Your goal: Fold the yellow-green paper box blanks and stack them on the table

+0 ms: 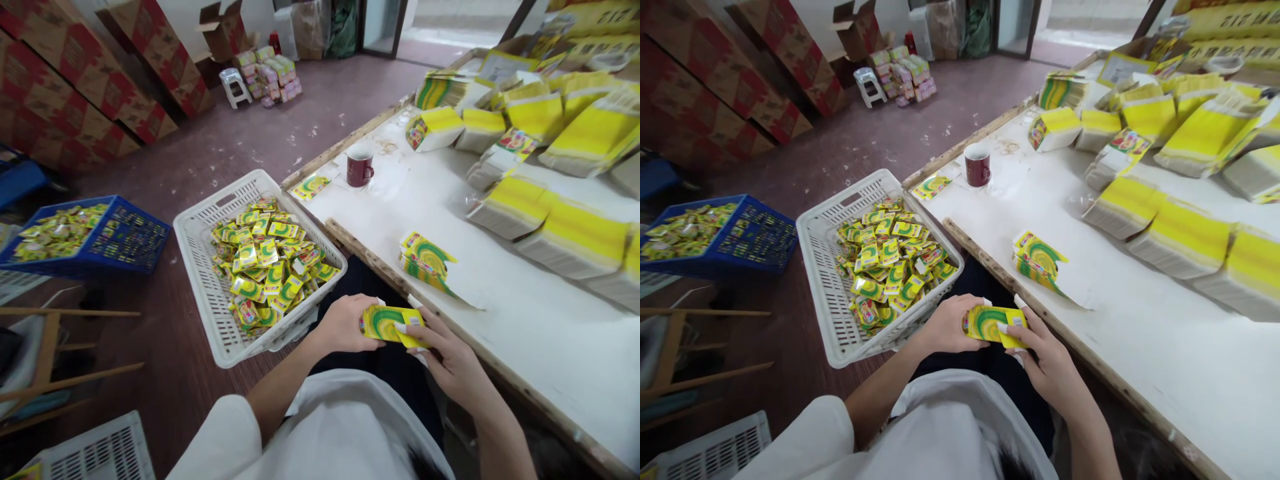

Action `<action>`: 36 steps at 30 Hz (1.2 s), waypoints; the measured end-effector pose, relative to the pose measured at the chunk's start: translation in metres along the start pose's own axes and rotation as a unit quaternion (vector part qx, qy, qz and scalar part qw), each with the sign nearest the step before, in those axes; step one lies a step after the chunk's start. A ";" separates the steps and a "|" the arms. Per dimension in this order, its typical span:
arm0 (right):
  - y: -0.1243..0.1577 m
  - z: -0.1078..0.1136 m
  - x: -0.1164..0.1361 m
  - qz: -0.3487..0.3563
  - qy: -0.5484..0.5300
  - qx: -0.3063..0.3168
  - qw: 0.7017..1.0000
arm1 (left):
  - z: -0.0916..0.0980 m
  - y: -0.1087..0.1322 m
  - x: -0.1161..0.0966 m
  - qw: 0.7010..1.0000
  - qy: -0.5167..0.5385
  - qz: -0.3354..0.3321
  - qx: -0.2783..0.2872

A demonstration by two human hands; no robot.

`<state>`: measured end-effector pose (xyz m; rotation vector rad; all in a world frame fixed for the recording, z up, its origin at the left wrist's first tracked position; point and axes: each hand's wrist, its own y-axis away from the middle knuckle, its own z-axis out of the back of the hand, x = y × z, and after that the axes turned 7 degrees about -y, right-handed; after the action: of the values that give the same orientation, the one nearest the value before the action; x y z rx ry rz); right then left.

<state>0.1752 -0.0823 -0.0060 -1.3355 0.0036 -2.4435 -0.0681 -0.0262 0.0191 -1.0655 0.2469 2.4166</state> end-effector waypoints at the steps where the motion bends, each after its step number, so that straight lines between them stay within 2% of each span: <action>1: 0.000 -0.001 0.001 -0.006 -0.006 -0.003 1.000 | 0.000 0.000 -0.001 1.000 0.000 -0.002 0.001; 6: 0.004 -0.012 0.002 -0.038 -0.020 -0.066 0.997 | -0.005 0.003 -0.006 1.000 0.016 0.002 -0.006; 9: 0.007 -0.014 0.002 -0.057 -0.085 -0.058 0.993 | -0.006 0.003 -0.009 1.000 0.026 0.001 0.003; 12: 0.006 -0.017 0.004 -0.085 -0.149 -0.087 0.981 | -0.009 0.004 -0.013 0.999 0.031 0.002 0.006; 14: 0.002 -0.022 0.006 -0.103 -0.170 -0.112 0.974 | -0.011 0.005 -0.013 0.999 0.039 0.011 -0.005; 16: -0.002 -0.026 0.006 -0.117 -0.193 -0.129 0.966 | -0.010 0.006 -0.008 0.994 0.097 0.030 -0.038; 17: -0.003 -0.027 0.006 -0.121 -0.203 -0.141 0.961 | -0.007 0.005 -0.004 0.983 0.155 0.049 -0.083; 18: -0.004 -0.026 0.005 -0.124 -0.209 -0.156 0.957 | -0.003 0.004 0.001 0.958 0.232 0.076 -0.153; 19: -0.004 -0.024 0.003 -0.127 -0.210 -0.172 0.954 | 0.002 0.002 0.008 0.908 0.321 0.112 -0.245; 21: -0.004 -0.018 -0.003 -0.136 -0.202 -0.199 0.949 | 0.012 -0.003 0.020 0.753 0.471 0.186 -0.420; 22: -0.004 -0.014 -0.006 -0.142 -0.198 -0.206 0.948 | 0.016 -0.006 0.025 0.684 0.516 0.214 -0.469; 23: -0.004 -0.011 -0.008 -0.148 -0.195 -0.209 0.947 | 0.018 -0.009 0.028 0.642 0.543 0.234 -0.488; 24: -0.005 -0.008 -0.010 -0.152 -0.190 -0.210 0.947 | 0.016 -0.011 0.030 0.622 0.560 0.249 -0.487; 28: -0.014 0.002 -0.008 -0.160 -0.131 -0.212 0.955 | -0.002 -0.015 0.017 0.627 0.619 0.282 -0.380; 31: -0.028 0.018 -0.007 -0.154 -0.004 -0.242 0.958 | 0.000 -0.016 0.009 0.599 0.675 0.292 -0.317; 33: -0.041 0.031 -0.009 -0.155 0.078 -0.265 0.949 | 0.015 -0.019 0.011 0.595 0.685 0.257 -0.332; 36: -0.062 0.047 -0.017 -0.182 0.134 -0.269 0.936 | 0.045 -0.019 0.014 0.641 0.630 0.217 -0.382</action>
<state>0.2027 -0.0116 0.0171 -1.2734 0.5820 -3.0739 -0.0963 0.0111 0.0398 -3.2903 -0.1595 1.5264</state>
